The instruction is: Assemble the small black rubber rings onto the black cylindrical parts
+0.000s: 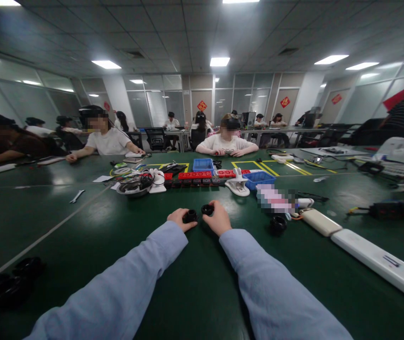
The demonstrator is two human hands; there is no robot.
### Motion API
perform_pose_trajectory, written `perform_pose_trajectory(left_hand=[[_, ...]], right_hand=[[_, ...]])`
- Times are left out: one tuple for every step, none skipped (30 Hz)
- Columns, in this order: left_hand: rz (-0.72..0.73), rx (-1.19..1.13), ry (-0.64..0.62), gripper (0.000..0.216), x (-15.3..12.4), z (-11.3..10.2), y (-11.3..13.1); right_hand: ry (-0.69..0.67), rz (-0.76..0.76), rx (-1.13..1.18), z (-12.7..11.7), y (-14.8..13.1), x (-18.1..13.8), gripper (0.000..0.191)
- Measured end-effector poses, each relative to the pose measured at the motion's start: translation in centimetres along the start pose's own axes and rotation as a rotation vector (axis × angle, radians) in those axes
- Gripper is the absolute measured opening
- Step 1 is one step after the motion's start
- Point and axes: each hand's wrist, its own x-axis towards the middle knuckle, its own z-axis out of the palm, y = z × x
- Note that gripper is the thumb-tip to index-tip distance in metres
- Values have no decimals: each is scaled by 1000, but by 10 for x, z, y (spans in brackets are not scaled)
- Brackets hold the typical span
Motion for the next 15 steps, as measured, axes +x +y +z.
perform_pose_trajectory(left_hand=[[-2,6,-1,48,0,0,0],[-3,11,0,50,0,0,1],[-6,15,0,52,-1,0,1],[-10,18,0,55,-1,-1,1],[-16,21,-4,57,-1,-1,1],[-20,26,-13,58,-1,-1,1],[-23,31,-23,58,0,-1,1],[-24,34,-32,55,0,-2,0],[-23,37,-41,53,1,-2,-1],[-22,39,-49,51,1,-3,-3],[-21,39,-56,50,2,-3,-5],[-19,40,-64,49,3,-4,-6],[-16,39,-71,50,4,-5,-8],[-11,38,-78,50,4,-5,-9],[-6,35,-83,50,4,-6,-10]], right_hand=[[-42,3,-21,0,1,0,38],[-81,8,-43,0,2,0,42],[-113,10,-63,0,2,-1,49],[-131,7,-81,0,3,-1,57],[-139,-2,-95,0,3,-1,64],[-136,-14,-103,0,3,-2,68],[-125,-22,-102,0,3,-2,70],[-106,-28,-92,0,3,-2,68],[-82,-34,-75,0,2,-2,65],[-54,-41,-54,0,2,-2,62],[-25,-47,-32,0,2,-3,60],[6,-52,-12,-1,1,-3,58],[37,-53,6,-2,0,-3,56],[70,-51,21,-4,-1,-4,53],[103,-50,32,-6,-3,-6,50]])
